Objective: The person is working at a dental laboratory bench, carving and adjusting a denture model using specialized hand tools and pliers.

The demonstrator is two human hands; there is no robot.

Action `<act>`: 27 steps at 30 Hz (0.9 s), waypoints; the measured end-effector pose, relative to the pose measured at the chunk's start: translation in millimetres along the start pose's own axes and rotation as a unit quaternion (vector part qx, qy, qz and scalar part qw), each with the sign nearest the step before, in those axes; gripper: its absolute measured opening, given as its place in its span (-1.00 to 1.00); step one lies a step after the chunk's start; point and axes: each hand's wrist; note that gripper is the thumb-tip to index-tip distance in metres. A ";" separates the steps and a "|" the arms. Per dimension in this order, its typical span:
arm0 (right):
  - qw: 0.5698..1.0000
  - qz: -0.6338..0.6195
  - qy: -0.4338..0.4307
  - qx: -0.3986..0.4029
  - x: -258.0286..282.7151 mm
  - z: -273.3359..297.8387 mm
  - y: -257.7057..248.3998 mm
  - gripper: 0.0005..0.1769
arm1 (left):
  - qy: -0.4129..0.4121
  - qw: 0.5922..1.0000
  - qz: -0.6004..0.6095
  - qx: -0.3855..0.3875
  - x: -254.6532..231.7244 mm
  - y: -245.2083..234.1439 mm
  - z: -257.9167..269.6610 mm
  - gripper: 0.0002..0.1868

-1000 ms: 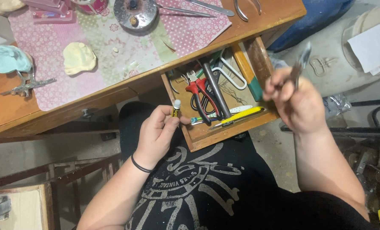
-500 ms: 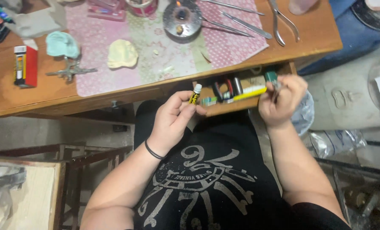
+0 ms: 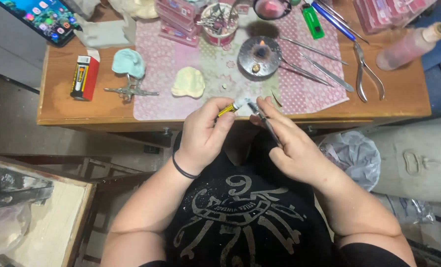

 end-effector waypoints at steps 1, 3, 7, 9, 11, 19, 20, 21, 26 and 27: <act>1.000 -0.001 -0.002 0.001 -3.3 -4.3 0.8 -0.25 | 0.000 1.000 -0.001 -0.002 -0.1 1.0 -4.8 -0.75; 0.999 -0.003 0.026 0.021 -9.7 -7.8 2.8 -0.16 | 0.045 0.998 -0.053 -0.015 0.0 4.2 -11.8 -0.78; 0.999 0.001 0.044 0.019 -6.0 -17.4 2.5 -0.20 | 0.099 0.986 -0.134 -0.011 6.6 5.2 -19.2 -0.77; 0.999 0.011 0.029 0.038 -8.7 -19.6 0.8 -0.16 | 0.154 0.967 -0.205 0.001 10.4 5.2 -21.7 -0.76; 0.998 0.018 0.026 0.049 -12.5 -22.3 -3.8 -0.17 | 0.177 0.958 -0.227 0.012 7.2 0.8 -26.4 -0.77; 0.997 0.066 0.007 0.028 -13.8 -28.2 -2.0 -0.35 | 0.249 0.923 -0.291 0.024 9.1 -3.6 -34.3 -0.73; 0.997 0.077 0.011 0.019 -16.4 -26.9 -0.9 -0.38 | 0.254 0.917 -0.308 0.029 8.6 -3.1 -34.8 -0.72; 0.996 0.089 0.015 0.009 -19.2 -25.4 0.1 -0.42 | 0.259 0.909 -0.324 0.033 8.0 -2.5 -35.2 -0.71; 0.992 0.119 0.015 -0.036 -24.2 -23.1 5.6 -0.48 | 0.260 0.885 -0.386 -0.008 -3.6 14.8 -37.5 -0.74; 0.990 0.128 0.021 -0.049 -25.1 -22.5 8.1 -0.51 | 0.263 0.857 -0.440 -0.058 -5.0 21.9 -35.8 -0.77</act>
Point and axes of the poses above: each hand's wrist, its own z-axis away from the middle knuckle, its own y-axis out of the palm, x = y × z, and after that the axes turned 13 degrees about -x, right-handed
